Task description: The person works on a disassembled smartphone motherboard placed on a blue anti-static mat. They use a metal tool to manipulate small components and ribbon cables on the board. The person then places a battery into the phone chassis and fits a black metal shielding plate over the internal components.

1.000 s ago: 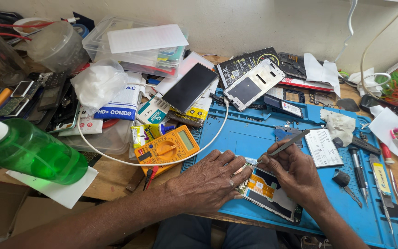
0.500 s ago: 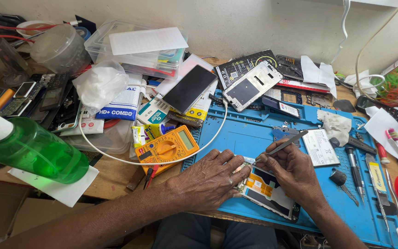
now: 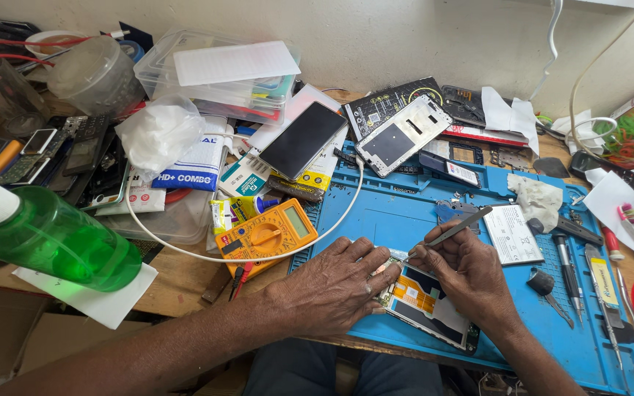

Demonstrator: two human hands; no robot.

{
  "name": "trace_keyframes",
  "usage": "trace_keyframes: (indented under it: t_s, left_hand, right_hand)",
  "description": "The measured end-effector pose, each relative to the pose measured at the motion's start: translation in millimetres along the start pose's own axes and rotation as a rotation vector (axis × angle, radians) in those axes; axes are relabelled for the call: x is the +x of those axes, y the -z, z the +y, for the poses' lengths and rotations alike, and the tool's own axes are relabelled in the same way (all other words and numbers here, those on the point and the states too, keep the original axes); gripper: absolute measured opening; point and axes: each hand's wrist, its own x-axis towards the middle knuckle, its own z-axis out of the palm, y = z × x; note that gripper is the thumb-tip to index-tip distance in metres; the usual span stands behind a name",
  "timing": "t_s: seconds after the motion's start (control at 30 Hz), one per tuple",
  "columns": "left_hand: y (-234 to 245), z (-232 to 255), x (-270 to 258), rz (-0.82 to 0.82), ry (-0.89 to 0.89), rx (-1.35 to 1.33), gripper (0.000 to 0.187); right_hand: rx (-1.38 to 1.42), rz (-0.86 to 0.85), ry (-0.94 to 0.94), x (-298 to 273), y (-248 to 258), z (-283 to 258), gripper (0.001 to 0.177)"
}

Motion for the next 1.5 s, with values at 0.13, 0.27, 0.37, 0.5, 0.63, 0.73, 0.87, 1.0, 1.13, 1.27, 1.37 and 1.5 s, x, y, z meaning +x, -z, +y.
trace_keyframes:
  t_s: [0.13,0.27,0.37,0.5,0.63,0.73,0.87,1.0,1.13,1.27,1.37,1.5]
  left_hand:
    - [0,1,0,-0.009,0.004,0.004,0.063]
    - [-5,-2,0,-0.001,-0.002,-0.005,0.062]
    - [-8,-3,1,-0.003,-0.005,-0.009,0.062]
    - [-6,-3,-2,0.002,0.005,-0.02,0.062]
    - [-5,-2,-4,0.015,0.004,-0.005,0.062]
    - [-8,-4,-5,0.032,-0.004,0.004,0.064]
    - [-11,-6,-5,0.065,-0.016,0.003,0.064]
    - [-10,-6,-6,0.024,-0.001,-0.009,0.063]
    - [-11,-7,-5,0.055,-0.015,-0.003,0.064]
    - [-12,-8,-5,0.041,-0.014,-0.011,0.063]
    - [-11,-8,-5,0.039,-0.021,-0.004,0.064]
    - [-10,-8,-5,0.037,-0.022,0.006,0.063]
  right_hand:
    - [-0.255,0.018,0.167,-7,-1,-11,0.016]
    - [-0.56,-0.035,0.427,-18,-3,-16,0.018]
    - [-0.557,-0.014,0.514,-25,-4,-13,0.018]
    - [-0.469,-0.005,0.453,-28,-3,-8,0.015]
    - [-0.455,-0.007,0.402,-29,-2,-3,0.014]
    - [-0.451,0.005,0.398,-28,-2,-4,0.014]
    - [-0.398,0.035,0.25,-28,-3,-10,0.011]
    - [-0.389,0.071,0.359,-26,-4,-13,0.011]
    - [-0.402,0.075,0.368,-25,-4,-11,0.012]
    - [-0.412,0.067,0.367,-24,-4,-9,0.012]
    - [-0.423,0.06,0.334,-25,-3,-9,0.011]
    - [-0.454,-0.021,0.346,-24,-2,-8,0.011]
